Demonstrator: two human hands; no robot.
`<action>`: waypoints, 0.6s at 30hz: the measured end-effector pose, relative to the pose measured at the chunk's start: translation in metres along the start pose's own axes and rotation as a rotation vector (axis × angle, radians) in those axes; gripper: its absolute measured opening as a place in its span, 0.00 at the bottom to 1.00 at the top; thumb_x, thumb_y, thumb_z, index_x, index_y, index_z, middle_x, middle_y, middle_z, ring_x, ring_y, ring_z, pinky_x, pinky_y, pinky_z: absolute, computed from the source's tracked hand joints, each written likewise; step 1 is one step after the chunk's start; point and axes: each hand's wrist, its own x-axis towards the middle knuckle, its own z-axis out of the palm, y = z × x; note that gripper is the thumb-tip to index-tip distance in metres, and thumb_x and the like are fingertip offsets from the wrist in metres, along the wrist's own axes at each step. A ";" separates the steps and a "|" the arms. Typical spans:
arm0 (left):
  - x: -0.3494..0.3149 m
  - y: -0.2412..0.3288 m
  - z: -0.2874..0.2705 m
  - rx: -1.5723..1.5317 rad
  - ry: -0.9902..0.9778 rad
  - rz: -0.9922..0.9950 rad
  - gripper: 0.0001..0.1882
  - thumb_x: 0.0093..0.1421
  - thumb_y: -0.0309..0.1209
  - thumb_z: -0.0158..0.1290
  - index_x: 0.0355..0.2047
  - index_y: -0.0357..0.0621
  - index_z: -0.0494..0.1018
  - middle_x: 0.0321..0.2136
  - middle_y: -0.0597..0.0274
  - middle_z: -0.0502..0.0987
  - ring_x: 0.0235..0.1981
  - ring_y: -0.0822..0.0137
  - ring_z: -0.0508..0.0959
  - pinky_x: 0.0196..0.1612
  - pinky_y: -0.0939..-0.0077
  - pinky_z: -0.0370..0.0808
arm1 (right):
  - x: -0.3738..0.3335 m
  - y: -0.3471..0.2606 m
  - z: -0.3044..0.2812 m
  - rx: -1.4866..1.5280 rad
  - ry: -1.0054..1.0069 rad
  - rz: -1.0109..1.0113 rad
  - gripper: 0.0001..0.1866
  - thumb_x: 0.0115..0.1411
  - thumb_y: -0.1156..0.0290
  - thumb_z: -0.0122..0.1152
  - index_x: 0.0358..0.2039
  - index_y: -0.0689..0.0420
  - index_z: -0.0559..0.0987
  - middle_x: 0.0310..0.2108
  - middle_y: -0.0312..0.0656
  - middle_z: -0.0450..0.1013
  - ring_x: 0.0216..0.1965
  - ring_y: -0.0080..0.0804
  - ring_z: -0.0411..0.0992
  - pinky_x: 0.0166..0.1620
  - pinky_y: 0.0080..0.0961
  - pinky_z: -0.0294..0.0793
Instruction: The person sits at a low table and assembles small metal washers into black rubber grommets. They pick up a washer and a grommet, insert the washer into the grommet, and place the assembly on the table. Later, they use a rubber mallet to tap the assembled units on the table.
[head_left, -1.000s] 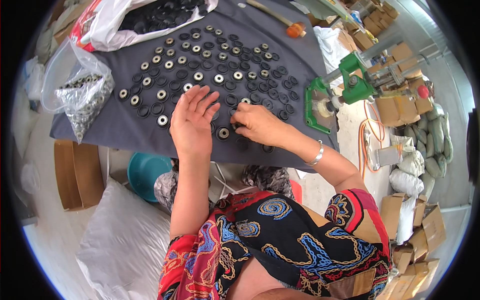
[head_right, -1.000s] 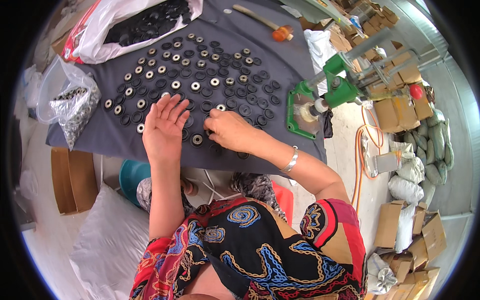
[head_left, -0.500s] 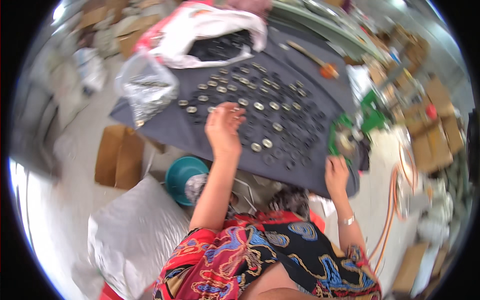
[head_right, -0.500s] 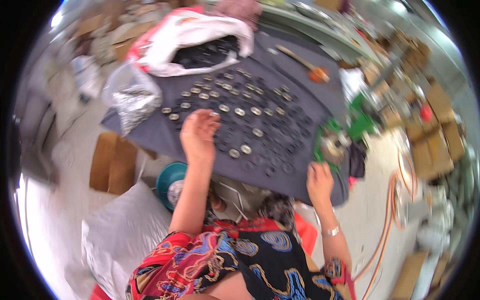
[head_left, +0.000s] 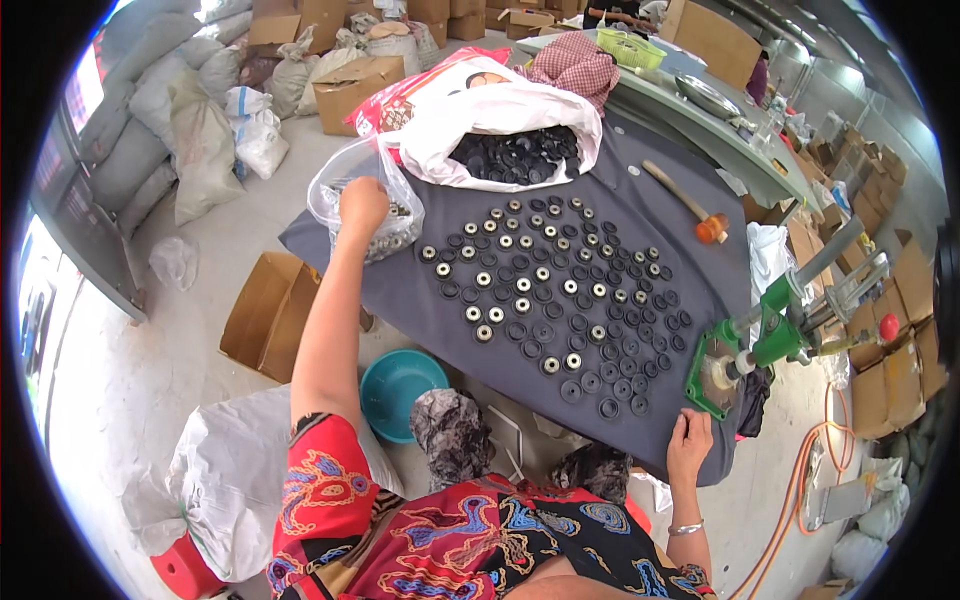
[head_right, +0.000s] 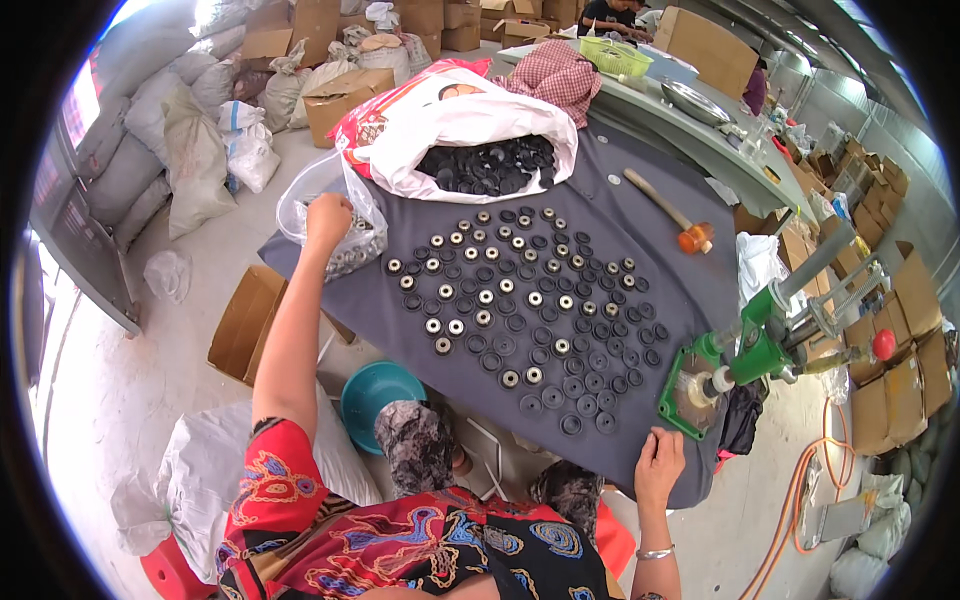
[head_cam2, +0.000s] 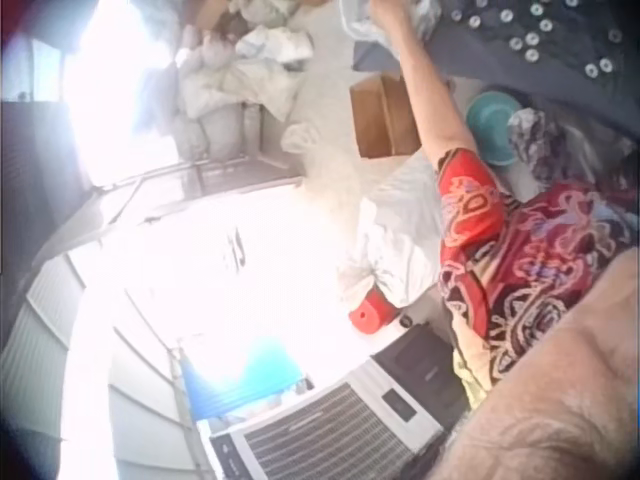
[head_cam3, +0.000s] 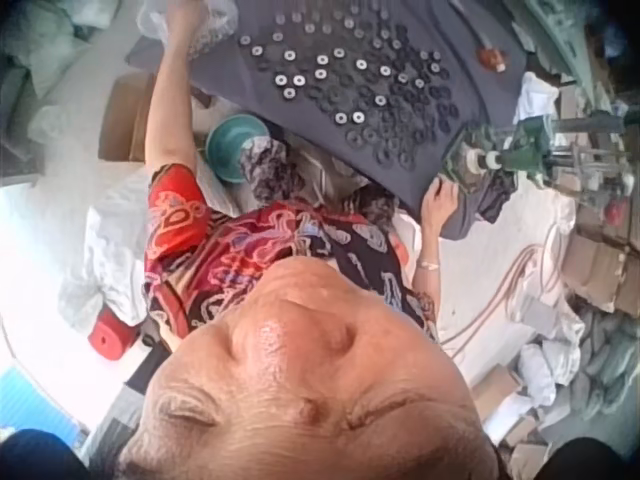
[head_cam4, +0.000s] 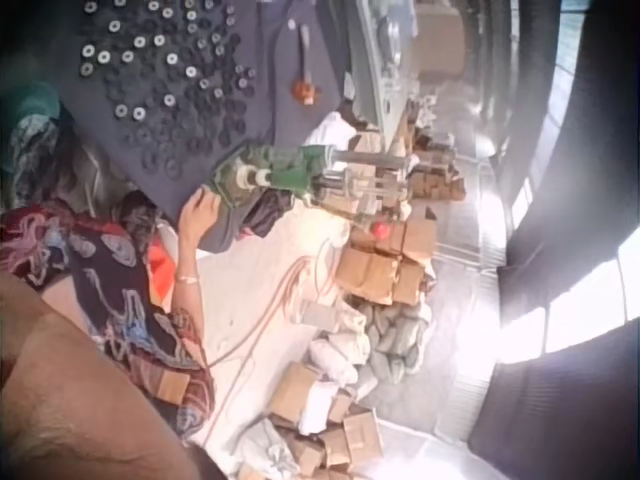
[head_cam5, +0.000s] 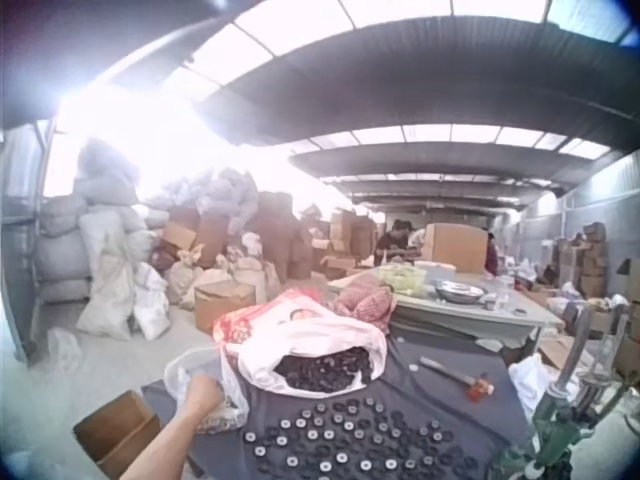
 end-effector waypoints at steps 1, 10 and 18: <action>0.012 -0.007 0.002 0.108 -0.164 -0.031 0.13 0.50 0.32 0.55 0.33 0.37 0.79 0.36 0.45 0.79 0.40 0.51 0.79 0.44 0.60 0.75 | 0.004 -0.004 -0.001 0.004 -0.015 -0.005 0.05 0.56 0.81 0.54 0.34 0.62 0.74 0.28 0.48 0.67 0.29 0.46 0.69 0.32 0.36 0.68; 0.023 0.020 0.042 0.190 -0.483 0.113 0.30 0.46 0.45 0.56 0.46 0.38 0.76 0.49 0.46 0.75 0.53 0.51 0.74 0.57 0.57 0.68 | -0.007 0.000 -0.011 -0.084 -0.064 0.005 0.05 0.55 0.82 0.53 0.34 0.64 0.73 0.29 0.50 0.66 0.31 0.48 0.68 0.34 0.38 0.67; 0.009 0.020 0.011 0.329 -0.539 -0.095 0.45 0.39 0.46 0.63 0.59 0.46 0.65 0.57 0.42 0.65 0.59 0.48 0.66 0.60 0.55 0.63 | 0.002 -0.004 -0.009 -0.042 -0.055 -0.064 0.05 0.54 0.81 0.54 0.33 0.62 0.74 0.28 0.49 0.67 0.29 0.48 0.69 0.31 0.37 0.68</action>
